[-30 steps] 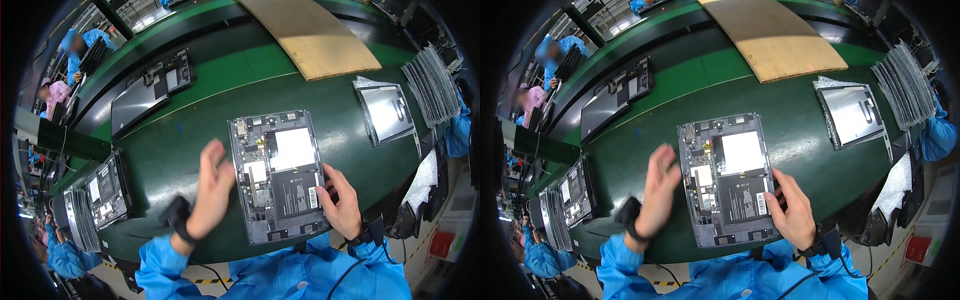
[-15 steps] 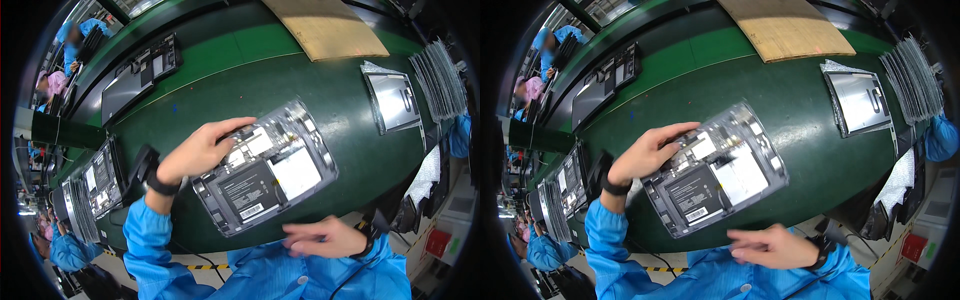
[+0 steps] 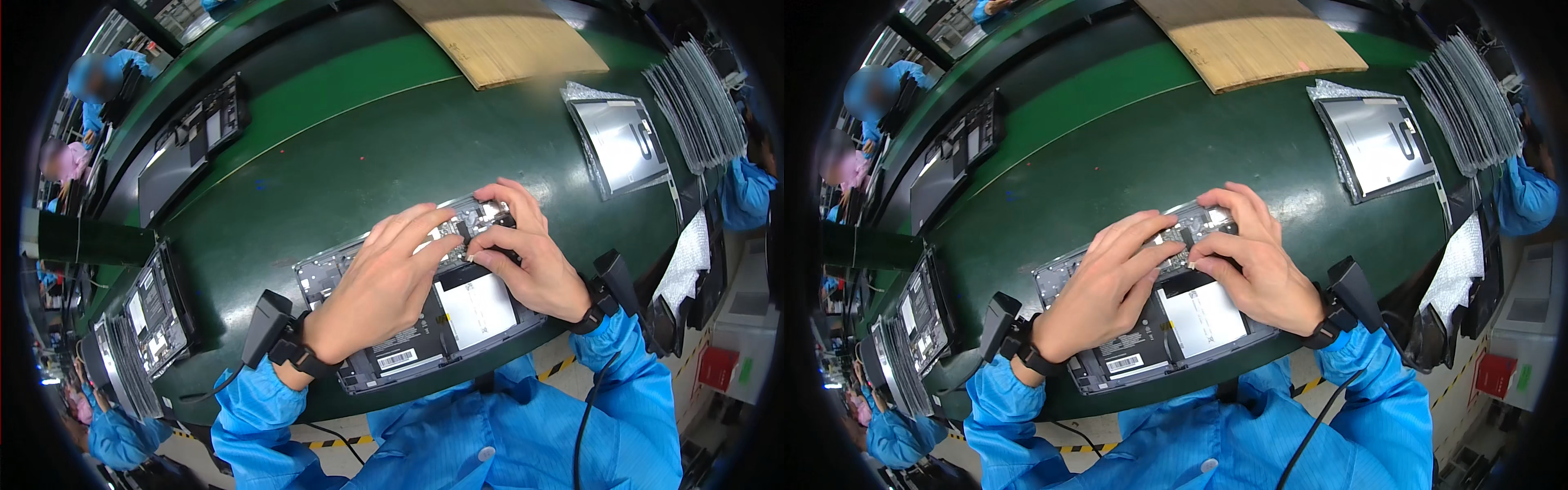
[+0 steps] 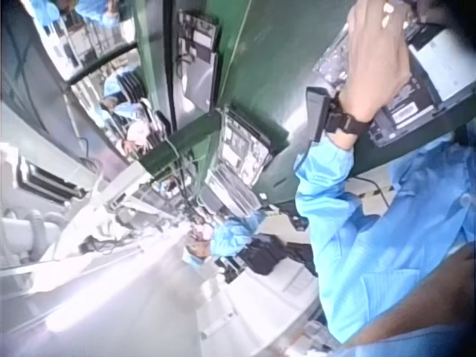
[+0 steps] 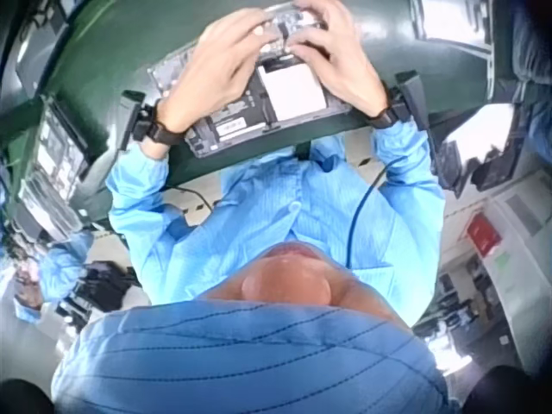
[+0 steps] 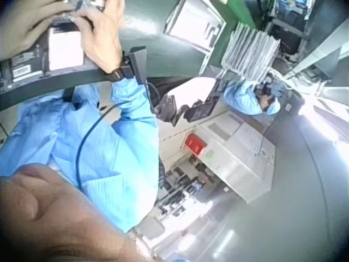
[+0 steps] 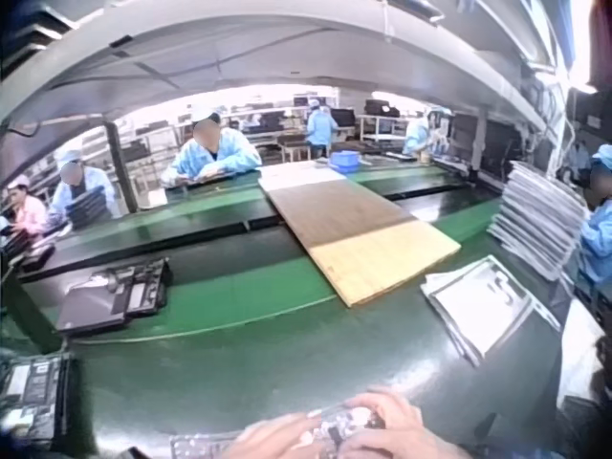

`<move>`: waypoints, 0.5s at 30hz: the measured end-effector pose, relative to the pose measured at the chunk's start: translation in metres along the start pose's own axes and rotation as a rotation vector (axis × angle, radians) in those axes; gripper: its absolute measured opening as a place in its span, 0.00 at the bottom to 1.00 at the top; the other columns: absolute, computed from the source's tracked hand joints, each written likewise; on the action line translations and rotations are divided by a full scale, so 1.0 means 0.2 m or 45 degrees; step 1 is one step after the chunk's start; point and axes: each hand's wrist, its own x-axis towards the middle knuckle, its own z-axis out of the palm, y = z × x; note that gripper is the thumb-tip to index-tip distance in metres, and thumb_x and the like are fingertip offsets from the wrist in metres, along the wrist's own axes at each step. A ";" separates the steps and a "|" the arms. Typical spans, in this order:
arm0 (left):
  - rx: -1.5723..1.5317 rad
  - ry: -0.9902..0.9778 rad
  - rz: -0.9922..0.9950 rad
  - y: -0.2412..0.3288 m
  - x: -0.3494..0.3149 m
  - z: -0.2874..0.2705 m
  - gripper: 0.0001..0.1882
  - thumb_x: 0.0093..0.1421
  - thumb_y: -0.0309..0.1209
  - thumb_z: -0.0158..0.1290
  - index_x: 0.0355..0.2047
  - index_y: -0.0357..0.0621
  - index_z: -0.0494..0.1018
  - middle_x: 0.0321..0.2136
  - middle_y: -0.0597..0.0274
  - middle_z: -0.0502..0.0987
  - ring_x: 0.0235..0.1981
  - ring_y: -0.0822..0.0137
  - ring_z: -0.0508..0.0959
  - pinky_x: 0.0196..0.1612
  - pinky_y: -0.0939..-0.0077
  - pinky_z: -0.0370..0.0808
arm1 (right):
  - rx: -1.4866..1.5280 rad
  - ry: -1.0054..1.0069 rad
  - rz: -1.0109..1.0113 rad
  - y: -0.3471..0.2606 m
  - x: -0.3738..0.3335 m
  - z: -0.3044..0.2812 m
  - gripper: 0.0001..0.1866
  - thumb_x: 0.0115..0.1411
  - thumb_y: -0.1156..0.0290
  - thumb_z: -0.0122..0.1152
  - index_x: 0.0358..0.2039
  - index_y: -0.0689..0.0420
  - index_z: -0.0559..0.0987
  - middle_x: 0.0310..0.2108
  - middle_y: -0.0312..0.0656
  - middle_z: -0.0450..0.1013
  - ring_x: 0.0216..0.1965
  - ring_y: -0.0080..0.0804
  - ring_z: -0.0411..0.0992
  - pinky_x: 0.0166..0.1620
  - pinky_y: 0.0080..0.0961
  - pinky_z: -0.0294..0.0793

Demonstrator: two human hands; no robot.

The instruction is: The person manually connects ribbon cables, a battery, and a circuit board inside a tablet chassis by hand, then applies a protective film.

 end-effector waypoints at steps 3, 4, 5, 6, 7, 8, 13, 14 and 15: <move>0.119 -0.021 0.060 0.00 0.00 0.04 0.23 0.61 0.19 0.53 0.58 0.43 0.76 0.63 0.48 0.70 0.65 0.43 0.67 0.67 0.50 0.65 | -0.228 -0.023 -0.034 -0.02 0.01 -0.06 0.04 0.59 0.75 0.67 0.35 0.56 0.81 0.57 0.48 0.66 0.68 0.55 0.57 0.65 0.47 0.56; 0.153 -0.033 0.066 0.00 0.01 0.05 0.24 0.60 0.19 0.54 0.58 0.44 0.76 0.63 0.48 0.69 0.66 0.42 0.67 0.67 0.49 0.65 | -0.225 -0.020 -0.020 -0.03 0.01 -0.08 0.04 0.59 0.75 0.67 0.35 0.56 0.81 0.57 0.48 0.66 0.68 0.55 0.57 0.65 0.47 0.56; 0.148 -0.047 0.066 0.00 0.01 0.05 0.24 0.60 0.19 0.54 0.58 0.44 0.76 0.63 0.48 0.69 0.66 0.42 0.67 0.67 0.49 0.65 | -0.295 -0.018 -0.061 -0.04 0.02 -0.08 0.04 0.57 0.75 0.67 0.33 0.57 0.81 0.55 0.47 0.67 0.67 0.53 0.58 0.63 0.47 0.57; 0.210 -0.073 0.065 0.02 0.01 0.05 0.26 0.59 0.20 0.55 0.58 0.46 0.76 0.64 0.48 0.68 0.66 0.42 0.66 0.66 0.48 0.65 | -0.366 -0.016 -0.102 -0.05 0.03 -0.08 0.05 0.56 0.76 0.68 0.32 0.58 0.80 0.53 0.45 0.68 0.66 0.51 0.60 0.62 0.47 0.59; 0.272 -0.099 0.065 0.02 0.02 0.06 0.27 0.57 0.21 0.56 0.59 0.48 0.77 0.65 0.48 0.67 0.67 0.42 0.65 0.66 0.47 0.65 | -0.358 -0.014 -0.089 -0.05 0.04 -0.09 0.05 0.56 0.76 0.68 0.32 0.58 0.80 0.53 0.45 0.68 0.66 0.51 0.60 0.62 0.47 0.59; 0.266 -0.113 0.071 0.03 0.02 0.06 0.27 0.57 0.21 0.56 0.59 0.48 0.77 0.65 0.48 0.67 0.67 0.42 0.65 0.66 0.47 0.65 | -0.394 -0.077 -0.111 -0.06 0.06 -0.11 0.05 0.56 0.77 0.68 0.32 0.58 0.80 0.54 0.45 0.68 0.66 0.51 0.60 0.63 0.46 0.58; 0.419 -0.113 0.103 0.02 0.01 0.07 0.29 0.54 0.25 0.60 0.58 0.51 0.77 0.65 0.48 0.67 0.65 0.40 0.65 0.64 0.42 0.67 | -0.406 -0.107 -0.072 -0.06 0.05 -0.08 0.07 0.55 0.78 0.69 0.32 0.57 0.78 0.55 0.43 0.69 0.65 0.49 0.62 0.62 0.43 0.59; 0.415 -0.118 0.108 0.03 0.02 0.07 0.29 0.54 0.25 0.60 0.58 0.51 0.77 0.65 0.48 0.67 0.65 0.40 0.65 0.64 0.42 0.67 | -0.380 0.002 -0.055 -0.06 0.02 -0.06 0.06 0.54 0.77 0.69 0.31 0.58 0.79 0.53 0.43 0.70 0.63 0.48 0.63 0.60 0.44 0.60; 0.479 -0.128 0.131 0.04 0.03 0.07 0.29 0.52 0.26 0.60 0.58 0.50 0.78 0.64 0.48 0.67 0.65 0.40 0.66 0.63 0.43 0.68 | -0.355 0.110 -0.038 -0.06 0.00 -0.04 0.06 0.54 0.76 0.69 0.30 0.59 0.79 0.51 0.44 0.71 0.62 0.47 0.64 0.59 0.45 0.61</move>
